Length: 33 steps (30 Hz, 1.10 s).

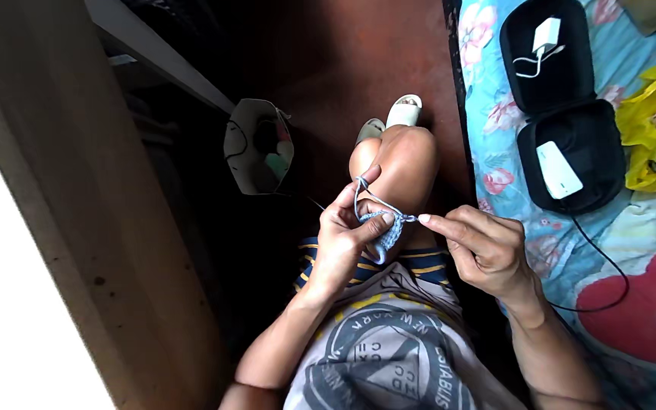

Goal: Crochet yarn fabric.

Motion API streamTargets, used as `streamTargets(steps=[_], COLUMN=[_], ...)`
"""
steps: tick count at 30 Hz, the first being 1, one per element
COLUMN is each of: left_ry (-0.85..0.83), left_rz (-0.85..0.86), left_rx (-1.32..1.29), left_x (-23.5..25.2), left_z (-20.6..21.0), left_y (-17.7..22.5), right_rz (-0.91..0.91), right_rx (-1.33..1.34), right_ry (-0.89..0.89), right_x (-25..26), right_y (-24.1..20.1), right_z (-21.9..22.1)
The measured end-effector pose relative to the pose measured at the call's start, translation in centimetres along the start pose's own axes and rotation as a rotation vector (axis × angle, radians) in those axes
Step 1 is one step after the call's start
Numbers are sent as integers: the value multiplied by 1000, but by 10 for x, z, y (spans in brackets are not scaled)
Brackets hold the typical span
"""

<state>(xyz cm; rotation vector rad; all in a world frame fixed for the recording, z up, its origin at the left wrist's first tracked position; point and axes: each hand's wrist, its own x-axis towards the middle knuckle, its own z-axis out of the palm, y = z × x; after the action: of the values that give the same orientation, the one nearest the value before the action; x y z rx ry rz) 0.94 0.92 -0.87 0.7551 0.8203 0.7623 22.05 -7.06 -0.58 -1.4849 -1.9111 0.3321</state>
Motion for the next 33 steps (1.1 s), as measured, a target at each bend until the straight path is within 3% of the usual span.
streamTargets(steps=[33], left_ry=[15], left_rz=[-12], left_rx=[33], left_x=[6], left_z=[7], left_y=[-6], right_rz=[17], right_rx=[-54], right_ry=[15], right_x=[-9], right_y=[3], right_z=[0])
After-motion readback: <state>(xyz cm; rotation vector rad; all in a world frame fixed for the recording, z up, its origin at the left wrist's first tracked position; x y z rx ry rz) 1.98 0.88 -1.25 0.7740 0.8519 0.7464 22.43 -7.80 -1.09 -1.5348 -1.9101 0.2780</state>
